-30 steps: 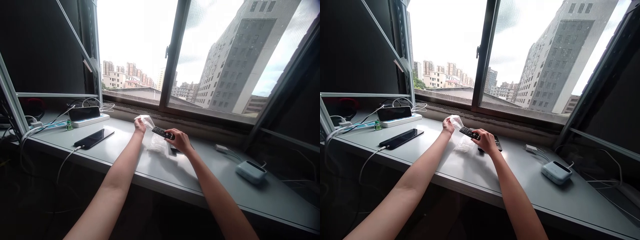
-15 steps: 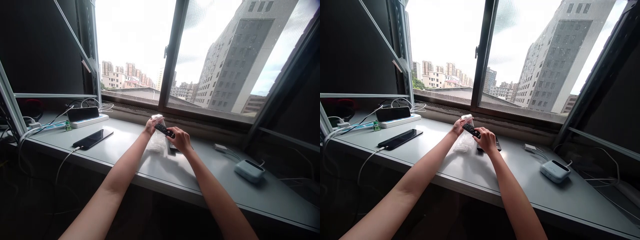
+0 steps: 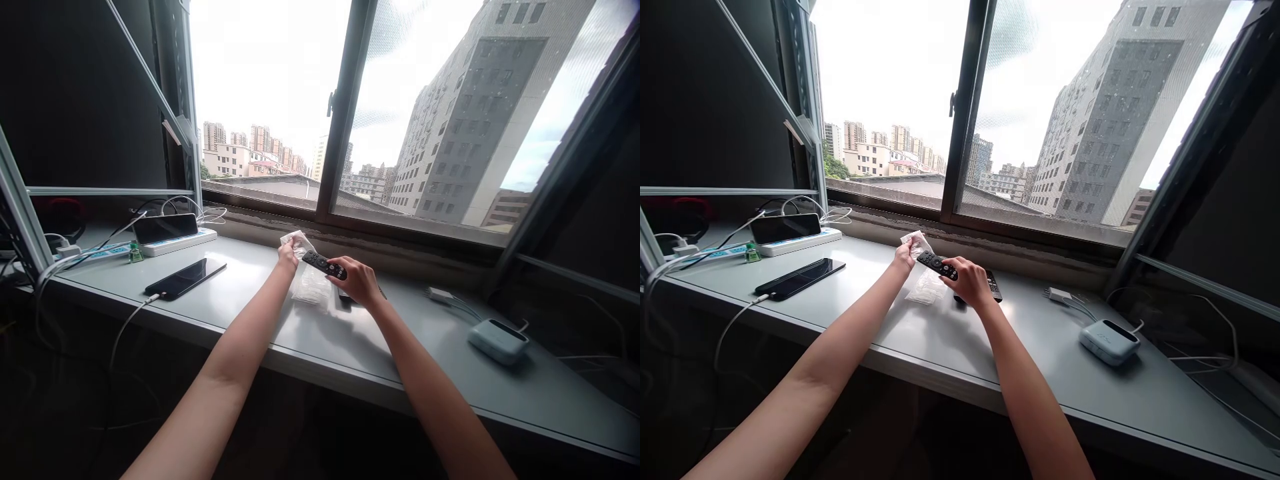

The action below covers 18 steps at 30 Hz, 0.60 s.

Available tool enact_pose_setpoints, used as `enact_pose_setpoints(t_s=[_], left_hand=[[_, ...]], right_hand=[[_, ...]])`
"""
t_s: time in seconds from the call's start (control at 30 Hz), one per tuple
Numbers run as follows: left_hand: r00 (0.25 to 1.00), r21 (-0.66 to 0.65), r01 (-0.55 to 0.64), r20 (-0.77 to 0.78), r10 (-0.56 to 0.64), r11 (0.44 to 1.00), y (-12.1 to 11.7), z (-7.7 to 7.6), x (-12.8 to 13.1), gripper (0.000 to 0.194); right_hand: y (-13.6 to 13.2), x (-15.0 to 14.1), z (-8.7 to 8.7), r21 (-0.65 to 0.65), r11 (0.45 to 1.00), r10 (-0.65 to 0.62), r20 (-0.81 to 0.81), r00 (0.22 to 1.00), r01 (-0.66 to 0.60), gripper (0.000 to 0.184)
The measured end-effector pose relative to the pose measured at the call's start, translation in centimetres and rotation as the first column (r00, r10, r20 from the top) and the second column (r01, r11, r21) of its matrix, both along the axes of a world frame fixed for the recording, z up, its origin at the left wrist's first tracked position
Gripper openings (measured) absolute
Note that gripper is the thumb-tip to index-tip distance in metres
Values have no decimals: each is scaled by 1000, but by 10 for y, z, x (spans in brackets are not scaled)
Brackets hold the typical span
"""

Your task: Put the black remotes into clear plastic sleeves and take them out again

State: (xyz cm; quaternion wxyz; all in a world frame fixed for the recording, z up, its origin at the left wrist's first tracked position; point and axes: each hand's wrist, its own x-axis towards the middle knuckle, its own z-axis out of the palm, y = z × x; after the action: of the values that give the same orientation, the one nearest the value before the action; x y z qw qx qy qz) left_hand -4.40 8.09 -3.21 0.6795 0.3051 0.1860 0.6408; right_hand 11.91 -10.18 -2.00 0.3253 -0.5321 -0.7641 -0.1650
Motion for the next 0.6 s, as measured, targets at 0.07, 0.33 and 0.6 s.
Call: enact_pose_setpoints(t_s=[0.07,0.33,0.6], left_hand=[[997,-93,-48,54,53,994,-6,3,1,25],[993,-72,112,51,-109,991,-30,17,3,43],[984,-97,94,158,-78,991,-34,20,-4,56]], right_hand=[[-1,0,0,-11,1000,-1,9,1000,1,30],[-1,0,1,-43,999,16,26,1000,-15,31],[-1,3,2,-65,996,67,14,998,-66,32]])
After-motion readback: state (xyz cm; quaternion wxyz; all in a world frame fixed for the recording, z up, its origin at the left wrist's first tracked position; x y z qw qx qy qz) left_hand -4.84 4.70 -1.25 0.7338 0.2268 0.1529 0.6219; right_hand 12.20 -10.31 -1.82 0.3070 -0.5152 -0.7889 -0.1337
